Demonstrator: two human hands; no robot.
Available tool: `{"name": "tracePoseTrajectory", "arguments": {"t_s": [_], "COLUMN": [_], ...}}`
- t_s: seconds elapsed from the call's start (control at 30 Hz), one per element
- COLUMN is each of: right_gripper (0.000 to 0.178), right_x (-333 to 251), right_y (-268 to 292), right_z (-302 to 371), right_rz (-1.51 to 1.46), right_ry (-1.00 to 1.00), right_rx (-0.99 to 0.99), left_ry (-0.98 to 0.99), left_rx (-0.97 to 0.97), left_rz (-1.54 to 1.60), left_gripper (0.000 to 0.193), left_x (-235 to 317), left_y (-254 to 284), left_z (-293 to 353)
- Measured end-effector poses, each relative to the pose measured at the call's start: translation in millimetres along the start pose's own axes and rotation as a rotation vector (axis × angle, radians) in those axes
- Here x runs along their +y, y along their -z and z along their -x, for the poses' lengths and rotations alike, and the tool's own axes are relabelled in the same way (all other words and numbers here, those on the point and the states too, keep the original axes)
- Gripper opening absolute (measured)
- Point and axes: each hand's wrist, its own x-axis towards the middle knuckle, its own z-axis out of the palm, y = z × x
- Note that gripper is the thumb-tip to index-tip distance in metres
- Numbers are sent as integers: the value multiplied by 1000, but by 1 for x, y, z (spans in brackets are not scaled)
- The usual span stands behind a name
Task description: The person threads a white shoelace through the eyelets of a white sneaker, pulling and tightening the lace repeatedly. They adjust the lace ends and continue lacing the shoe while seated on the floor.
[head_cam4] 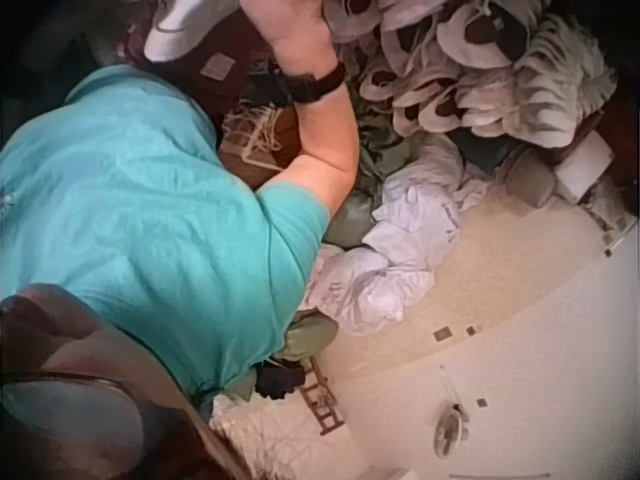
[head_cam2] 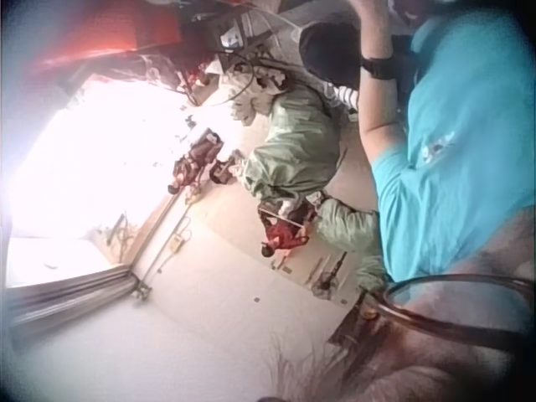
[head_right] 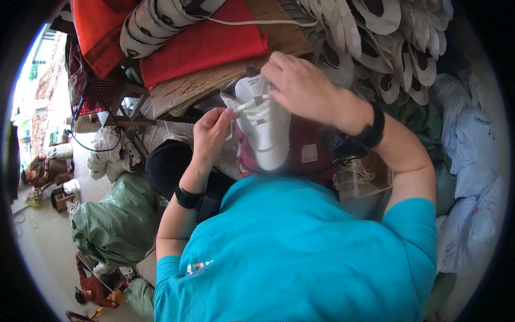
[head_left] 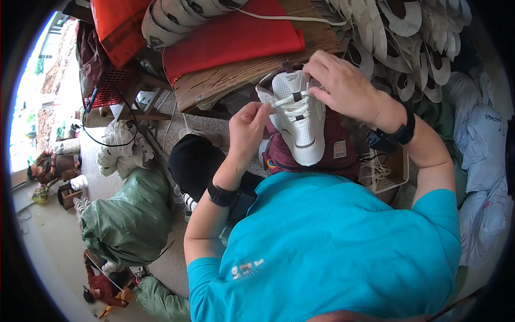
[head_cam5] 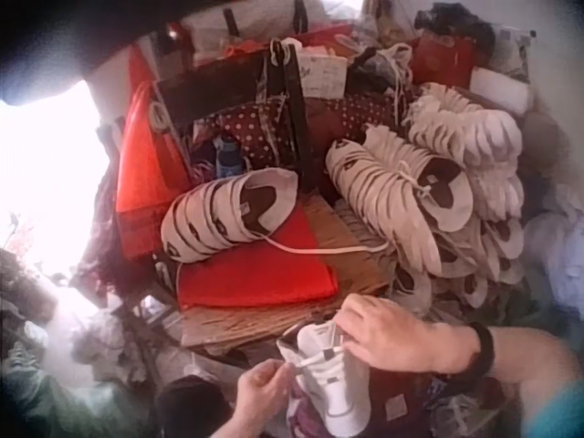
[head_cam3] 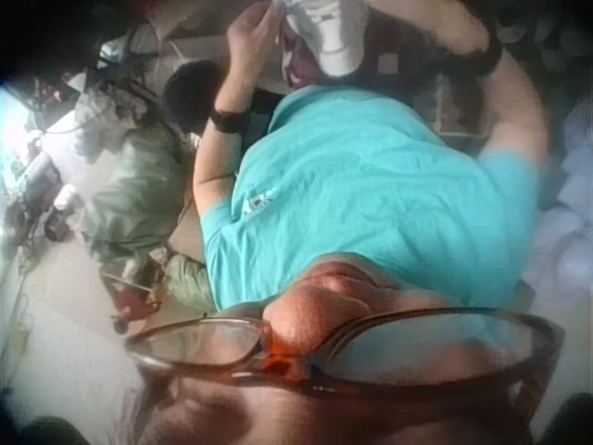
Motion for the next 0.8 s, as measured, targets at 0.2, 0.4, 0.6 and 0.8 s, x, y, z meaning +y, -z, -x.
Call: {"name": "tracePoseTrajectory", "arguments": {"t_s": [0.2, 0.4, 0.6, 0.8], "right_gripper": [26, 22, 18, 23], "right_x": [27, 34, 38, 40], "right_y": [10, 13, 9, -19], "right_z": [-7, -14, -16, -4], "right_rz": [-153, -212, -297, -599], "right_ry": [63, 10, -54, -383], "right_rx": [-220, -360, -425, -338], "left_ry": [-358, -686, -423, -568], "left_rx": [82, -81, -460, -443], "left_rz": [-560, -906, -707, -777], "left_gripper": [17, 12, 27, 12], "left_x": [-1, 44, 61, 39], "left_y": [-1, 13, 36, 35], "left_z": [-15, -26, -50, -60]}}
